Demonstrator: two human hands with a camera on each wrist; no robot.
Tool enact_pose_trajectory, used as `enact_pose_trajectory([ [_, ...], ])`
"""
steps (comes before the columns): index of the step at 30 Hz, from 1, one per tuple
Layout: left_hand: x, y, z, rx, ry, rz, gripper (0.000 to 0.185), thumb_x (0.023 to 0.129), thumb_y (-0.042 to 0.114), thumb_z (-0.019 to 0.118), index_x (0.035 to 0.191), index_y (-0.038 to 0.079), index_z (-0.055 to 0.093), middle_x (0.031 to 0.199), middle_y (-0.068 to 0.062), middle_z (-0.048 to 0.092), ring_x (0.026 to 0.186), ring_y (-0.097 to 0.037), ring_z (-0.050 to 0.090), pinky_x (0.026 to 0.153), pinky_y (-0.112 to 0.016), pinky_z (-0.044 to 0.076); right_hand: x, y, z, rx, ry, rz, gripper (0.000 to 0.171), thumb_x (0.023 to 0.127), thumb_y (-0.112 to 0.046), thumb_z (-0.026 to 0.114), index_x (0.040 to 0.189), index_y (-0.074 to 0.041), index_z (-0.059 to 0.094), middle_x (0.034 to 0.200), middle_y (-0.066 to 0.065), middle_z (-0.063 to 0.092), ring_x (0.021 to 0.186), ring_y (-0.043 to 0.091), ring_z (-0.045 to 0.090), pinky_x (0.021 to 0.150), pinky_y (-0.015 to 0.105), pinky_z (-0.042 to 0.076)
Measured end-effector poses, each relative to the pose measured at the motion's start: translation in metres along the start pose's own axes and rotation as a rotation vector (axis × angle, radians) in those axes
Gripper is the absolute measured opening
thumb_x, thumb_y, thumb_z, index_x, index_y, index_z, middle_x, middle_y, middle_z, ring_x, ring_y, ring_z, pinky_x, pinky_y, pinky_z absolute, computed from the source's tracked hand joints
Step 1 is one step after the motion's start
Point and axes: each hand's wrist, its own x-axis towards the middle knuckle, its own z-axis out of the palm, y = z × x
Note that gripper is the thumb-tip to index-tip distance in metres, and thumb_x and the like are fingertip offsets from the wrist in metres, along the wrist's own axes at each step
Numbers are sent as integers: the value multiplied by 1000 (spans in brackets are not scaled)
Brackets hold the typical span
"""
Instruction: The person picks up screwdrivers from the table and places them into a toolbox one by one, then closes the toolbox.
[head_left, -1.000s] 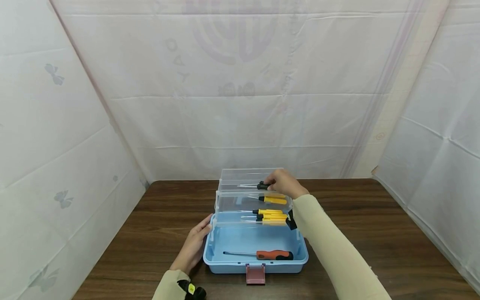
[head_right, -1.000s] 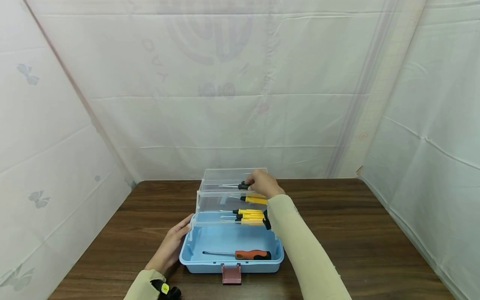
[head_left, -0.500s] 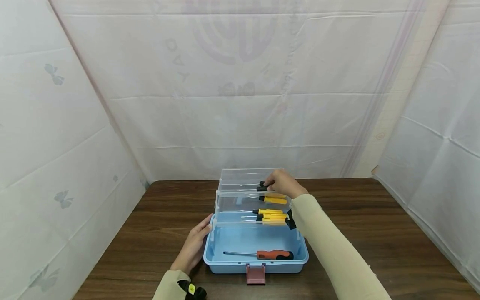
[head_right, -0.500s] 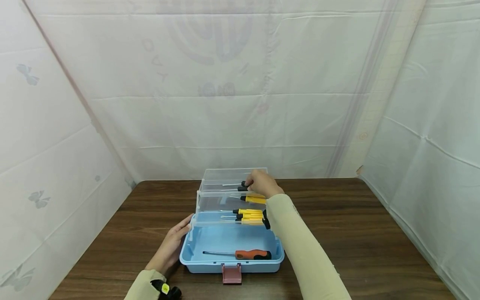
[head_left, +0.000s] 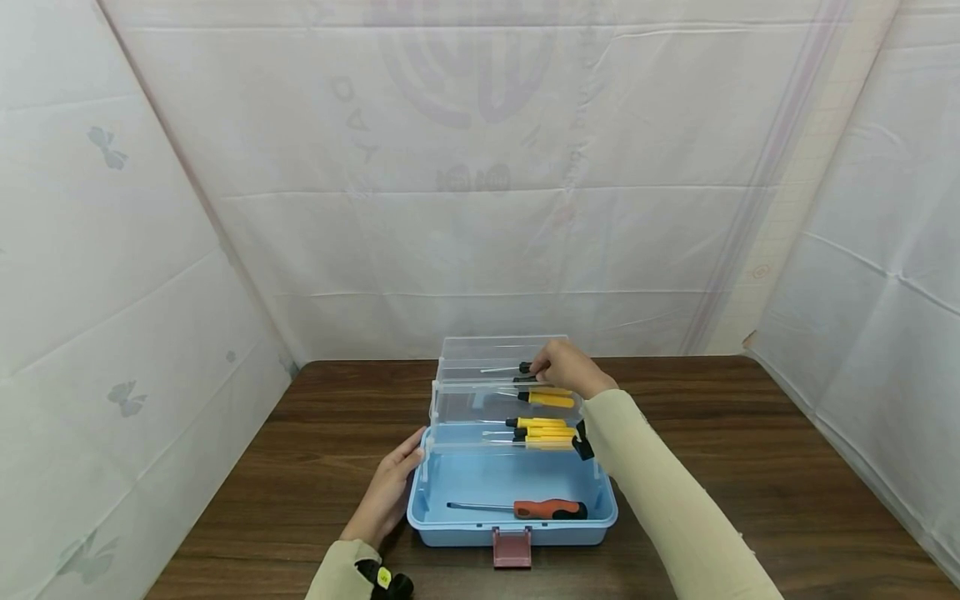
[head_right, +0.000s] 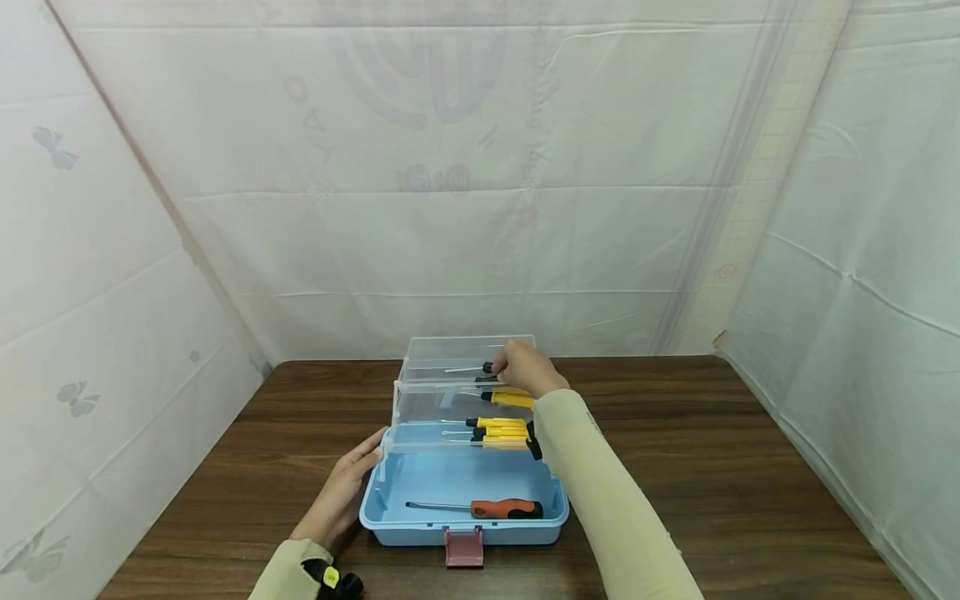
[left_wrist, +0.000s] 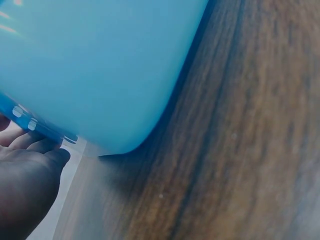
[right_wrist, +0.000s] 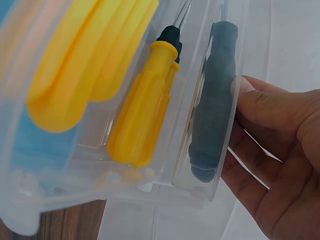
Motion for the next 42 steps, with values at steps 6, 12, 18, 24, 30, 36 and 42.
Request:
enact_pose_trajectory([
  [6,0,1,1,3,2,-5,51,102,17,39,151,5,28,158,-19,23,145,-38,22,116,-54,23,0,2,0,7,5,4,20,90,2,62,106,0,73,110,15,70,95,25,67,83,37,58],
  [12,1,1,1,5,4,-12,51,102,17,39,151,6,28,158,-19,23,145,-38,23,115,-54,24,-2,4,0,9,23,8,20,90,0,62,107,1,72,109,15,70,94,25,67,83,37,58],
  [18,2,2,-2,-6,0,-12,51,102,17,41,150,5,29,157,-19,24,145,-37,23,116,-54,23,-4,7,-1,19,25,16,21,91,-1,61,109,1,71,110,15,70,95,25,67,83,37,58],
  [24,2,6,-5,26,-18,-26,51,102,15,40,150,4,29,158,-20,23,146,-38,19,116,-55,21,-9,11,-3,38,38,24,22,92,-1,60,111,1,70,111,15,69,96,24,67,83,37,58],
  [30,6,6,-12,52,-34,-51,52,101,18,42,150,3,30,157,-21,23,146,-39,19,116,-56,20,-13,18,-6,55,60,25,24,94,-5,57,115,0,68,115,15,67,99,26,65,85,41,56],
  [36,14,3,-23,61,-50,-51,52,104,27,35,149,1,30,157,-22,24,146,-39,17,118,-56,16,-19,28,-7,102,127,-17,27,97,-11,54,119,0,65,120,17,65,107,30,62,90,45,54],
  [42,22,6,-31,58,-47,-35,56,106,34,26,151,1,22,158,-22,22,147,-38,15,119,-56,12,-27,40,-5,169,229,-46,32,99,-15,52,126,0,61,127,19,62,113,34,60,94,49,51],
])
